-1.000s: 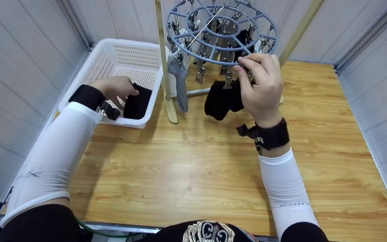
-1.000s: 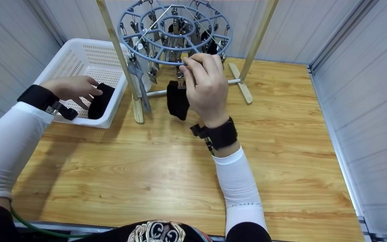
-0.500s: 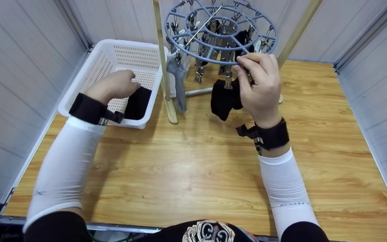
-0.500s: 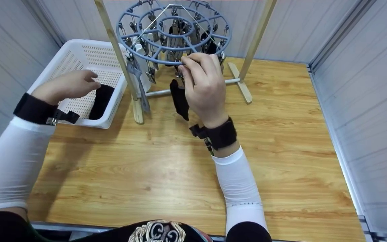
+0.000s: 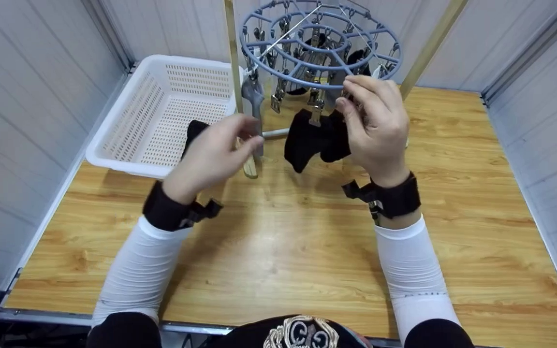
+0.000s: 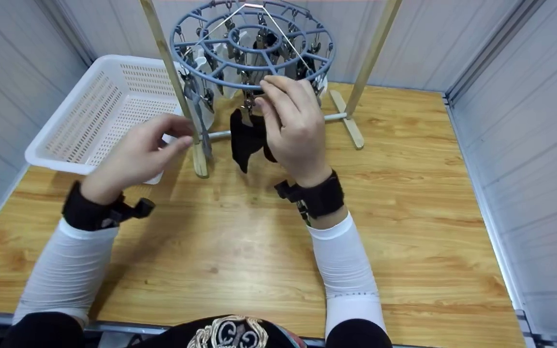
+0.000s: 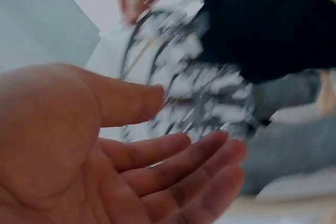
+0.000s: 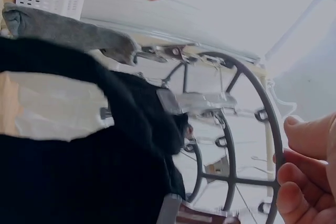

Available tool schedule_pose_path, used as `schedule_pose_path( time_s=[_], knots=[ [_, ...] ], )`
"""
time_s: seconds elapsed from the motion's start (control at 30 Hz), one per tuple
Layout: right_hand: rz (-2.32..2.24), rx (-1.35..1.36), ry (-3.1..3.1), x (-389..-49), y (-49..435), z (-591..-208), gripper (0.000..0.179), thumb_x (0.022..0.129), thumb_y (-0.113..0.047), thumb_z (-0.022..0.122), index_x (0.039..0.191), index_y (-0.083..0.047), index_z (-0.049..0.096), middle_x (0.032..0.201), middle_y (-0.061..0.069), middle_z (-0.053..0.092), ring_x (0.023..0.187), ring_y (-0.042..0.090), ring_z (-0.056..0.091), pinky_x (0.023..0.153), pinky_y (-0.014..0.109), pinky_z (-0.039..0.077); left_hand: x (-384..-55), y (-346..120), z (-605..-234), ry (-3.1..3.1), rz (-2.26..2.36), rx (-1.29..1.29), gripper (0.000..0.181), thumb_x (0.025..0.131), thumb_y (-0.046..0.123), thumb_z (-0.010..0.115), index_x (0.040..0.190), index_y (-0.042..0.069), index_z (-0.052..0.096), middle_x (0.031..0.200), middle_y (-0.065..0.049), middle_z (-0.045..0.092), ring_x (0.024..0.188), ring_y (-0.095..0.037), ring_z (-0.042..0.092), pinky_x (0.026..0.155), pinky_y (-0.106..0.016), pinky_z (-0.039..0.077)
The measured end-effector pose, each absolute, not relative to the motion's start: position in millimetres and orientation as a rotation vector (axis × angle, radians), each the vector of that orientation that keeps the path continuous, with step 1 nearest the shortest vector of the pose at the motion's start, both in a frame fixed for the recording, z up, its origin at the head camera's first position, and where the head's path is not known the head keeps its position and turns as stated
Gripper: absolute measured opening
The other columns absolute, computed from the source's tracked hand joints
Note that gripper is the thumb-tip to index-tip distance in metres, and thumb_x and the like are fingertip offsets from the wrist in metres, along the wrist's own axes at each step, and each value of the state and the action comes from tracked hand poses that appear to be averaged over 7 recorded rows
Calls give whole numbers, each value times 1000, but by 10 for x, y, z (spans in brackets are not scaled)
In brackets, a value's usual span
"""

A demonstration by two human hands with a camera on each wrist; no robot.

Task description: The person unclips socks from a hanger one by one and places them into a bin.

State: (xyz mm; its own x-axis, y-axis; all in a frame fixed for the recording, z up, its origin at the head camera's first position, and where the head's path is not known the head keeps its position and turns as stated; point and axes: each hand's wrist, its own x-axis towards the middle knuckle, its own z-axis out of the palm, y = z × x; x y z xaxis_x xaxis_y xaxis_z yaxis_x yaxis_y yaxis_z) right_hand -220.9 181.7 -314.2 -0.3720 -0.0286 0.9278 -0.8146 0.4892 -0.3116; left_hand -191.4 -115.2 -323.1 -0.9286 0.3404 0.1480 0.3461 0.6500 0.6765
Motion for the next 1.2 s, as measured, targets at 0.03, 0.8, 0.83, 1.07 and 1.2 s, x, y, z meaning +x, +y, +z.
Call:
schedule_pose_path(
  time_s=[0.03, 0.8, 0.83, 1.07, 1.2],
  knots=[
    [1014, 706, -1754, -2204, 1834, -3134, 20, 94, 2, 86, 114, 4, 84, 118, 12, 80, 95, 36, 62, 81, 25, 44, -1911, -1095, -3278, -2834, -1174, -609, 48, 113, 35, 68, 149, 4, 62, 133, -8, 73, 119, -24, 69, 107, -48, 56],
    [950, 641, -1897, -2334, 2121, -3126, 22, 91, 3, 84, 113, 5, 83, 124, 20, 76, 106, 43, 62, 88, 33, 38, -2356, -625, -3979, -2509, -1898, -567, 73, 102, 30, 84, 160, 1, 51, 131, -14, 74, 125, -26, 69, 115, -36, 52],
    [953, 640, -1903, -2337, 2115, -3129, 22, 91, 2, 84, 113, 5, 83, 125, 20, 76, 106, 43, 62, 89, 33, 39, -2352, -627, -3987, -2502, -1915, -557, 72, 101, 29, 86, 159, 1, 53, 127, -13, 74, 122, -25, 70, 112, -36, 53],
    [957, 656, -1926, -2354, 2086, -3146, 20, 93, 0, 83, 113, 4, 84, 126, 18, 76, 110, 44, 63, 93, 37, 41, -2326, -639, -4035, -2472, -1989, -618, 38, 102, 23, 84, 131, 1, 74, 116, -8, 77, 102, -22, 74, 90, -34, 61],
    [950, 674, -1923, -2349, 2083, -3147, 21, 93, 0, 85, 114, 3, 84, 127, 18, 76, 110, 41, 63, 91, 36, 41, -2310, -643, -4045, -2441, -2026, -642, 26, 105, 18, 80, 124, 1, 80, 117, -8, 81, 104, -20, 76, 90, -32, 62]
  ],
)
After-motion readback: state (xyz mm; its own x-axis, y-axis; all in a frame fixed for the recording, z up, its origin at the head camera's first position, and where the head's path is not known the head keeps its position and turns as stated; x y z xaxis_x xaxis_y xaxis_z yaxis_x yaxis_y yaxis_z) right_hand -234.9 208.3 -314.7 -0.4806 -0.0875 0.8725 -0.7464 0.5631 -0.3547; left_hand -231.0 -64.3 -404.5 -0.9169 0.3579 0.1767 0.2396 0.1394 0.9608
